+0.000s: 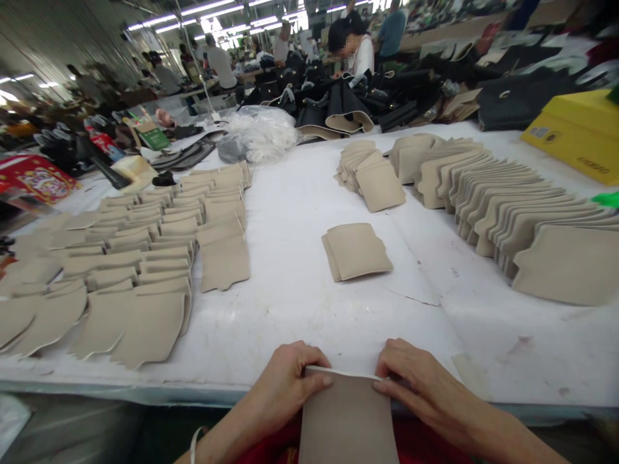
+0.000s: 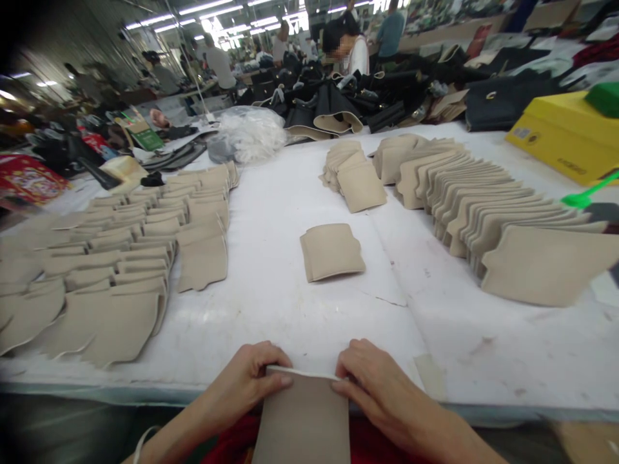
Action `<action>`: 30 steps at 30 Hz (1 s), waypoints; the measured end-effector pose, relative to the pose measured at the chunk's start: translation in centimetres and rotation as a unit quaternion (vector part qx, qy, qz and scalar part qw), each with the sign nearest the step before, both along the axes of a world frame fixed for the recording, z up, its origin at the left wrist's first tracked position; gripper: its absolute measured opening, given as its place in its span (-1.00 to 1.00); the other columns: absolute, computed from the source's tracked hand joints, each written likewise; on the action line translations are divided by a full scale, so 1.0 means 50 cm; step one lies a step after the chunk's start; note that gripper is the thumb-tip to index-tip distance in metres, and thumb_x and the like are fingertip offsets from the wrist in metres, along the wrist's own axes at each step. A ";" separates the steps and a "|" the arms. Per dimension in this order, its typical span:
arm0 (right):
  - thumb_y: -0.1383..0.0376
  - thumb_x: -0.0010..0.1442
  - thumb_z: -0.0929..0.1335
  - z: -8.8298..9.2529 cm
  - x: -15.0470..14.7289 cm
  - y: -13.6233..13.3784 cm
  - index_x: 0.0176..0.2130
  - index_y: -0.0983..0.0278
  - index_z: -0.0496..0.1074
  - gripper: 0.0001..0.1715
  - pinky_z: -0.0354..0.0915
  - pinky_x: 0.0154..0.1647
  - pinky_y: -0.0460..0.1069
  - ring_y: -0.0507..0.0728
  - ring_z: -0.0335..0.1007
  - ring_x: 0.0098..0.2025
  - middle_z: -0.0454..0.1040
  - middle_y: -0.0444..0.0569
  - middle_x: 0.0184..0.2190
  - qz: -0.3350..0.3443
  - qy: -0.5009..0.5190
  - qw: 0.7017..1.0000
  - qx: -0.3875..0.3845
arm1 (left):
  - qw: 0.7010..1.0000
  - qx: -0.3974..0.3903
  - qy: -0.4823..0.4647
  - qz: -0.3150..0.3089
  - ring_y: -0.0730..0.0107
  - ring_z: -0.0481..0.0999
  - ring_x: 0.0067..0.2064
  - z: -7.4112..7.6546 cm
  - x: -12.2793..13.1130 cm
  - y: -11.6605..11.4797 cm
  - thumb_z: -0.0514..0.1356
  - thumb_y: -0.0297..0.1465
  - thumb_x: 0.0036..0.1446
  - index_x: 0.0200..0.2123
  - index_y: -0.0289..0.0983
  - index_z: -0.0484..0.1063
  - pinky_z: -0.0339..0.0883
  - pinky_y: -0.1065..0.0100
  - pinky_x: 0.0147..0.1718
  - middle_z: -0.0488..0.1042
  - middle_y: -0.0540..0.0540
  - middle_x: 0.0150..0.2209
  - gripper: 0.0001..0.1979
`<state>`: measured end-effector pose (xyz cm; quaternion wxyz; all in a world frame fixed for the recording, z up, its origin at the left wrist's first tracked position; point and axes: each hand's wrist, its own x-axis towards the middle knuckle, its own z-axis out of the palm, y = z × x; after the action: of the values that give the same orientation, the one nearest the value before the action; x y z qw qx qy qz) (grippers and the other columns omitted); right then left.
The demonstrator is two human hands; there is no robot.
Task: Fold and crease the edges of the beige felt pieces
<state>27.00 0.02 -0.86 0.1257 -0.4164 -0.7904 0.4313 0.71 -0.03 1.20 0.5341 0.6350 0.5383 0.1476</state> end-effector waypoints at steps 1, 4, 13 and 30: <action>0.26 0.41 0.23 0.000 0.001 0.000 -0.31 0.21 0.32 -0.77 0.20 -0.21 0.06 0.17 0.27 -0.25 0.36 -0.09 -0.31 0.001 -0.001 1.000 -0.001 | 1.000 -0.021 -0.012 0.013 0.37 0.41 -0.30 -0.002 -0.008 0.000 0.24 -0.42 0.02 -0.34 -0.25 0.56 0.18 0.41 -0.31 0.49 0.01 -0.39 -0.89; 0.24 0.38 0.28 0.004 -0.009 0.004 -0.18 0.17 0.38 -0.90 0.22 -0.12 0.10 0.22 0.28 -0.14 0.40 -0.06 -0.21 0.006 -0.010 1.000 0.018 | 0.996 -0.065 -0.052 0.043 0.42 0.36 -0.36 -0.010 -0.029 -0.002 0.23 -0.45 -0.01 -0.26 -0.28 0.55 0.15 0.43 -0.37 0.45 0.04 -0.44 -0.80; 0.40 0.26 0.40 0.019 -0.137 0.017 -0.26 0.26 0.45 -0.95 0.17 -0.16 0.09 0.21 0.32 -0.22 0.47 -0.05 -0.31 0.057 -0.076 0.991 0.090 | 0.995 -0.042 -0.067 0.054 0.46 0.28 -0.44 -0.008 -0.023 -0.011 0.19 -0.40 0.06 -0.39 -0.33 0.53 0.08 0.43 -0.44 0.34 0.05 -0.53 -0.86; 0.30 0.22 0.40 -0.033 -0.170 0.041 -0.46 0.23 0.41 -0.80 0.06 -0.30 0.04 0.12 0.36 -0.44 0.53 -0.15 -0.50 0.107 -0.191 0.947 0.233 | 0.999 0.012 0.003 -0.040 0.43 0.26 -0.44 -0.022 -0.018 0.019 0.12 -0.18 0.16 -0.48 -0.31 0.48 0.06 0.44 -0.44 0.32 0.02 -0.54 -0.65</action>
<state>18.47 2.09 -2.51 0.0187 -0.3628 -0.9182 0.1579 -0.21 0.92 0.10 0.5301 0.6629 0.5121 0.1313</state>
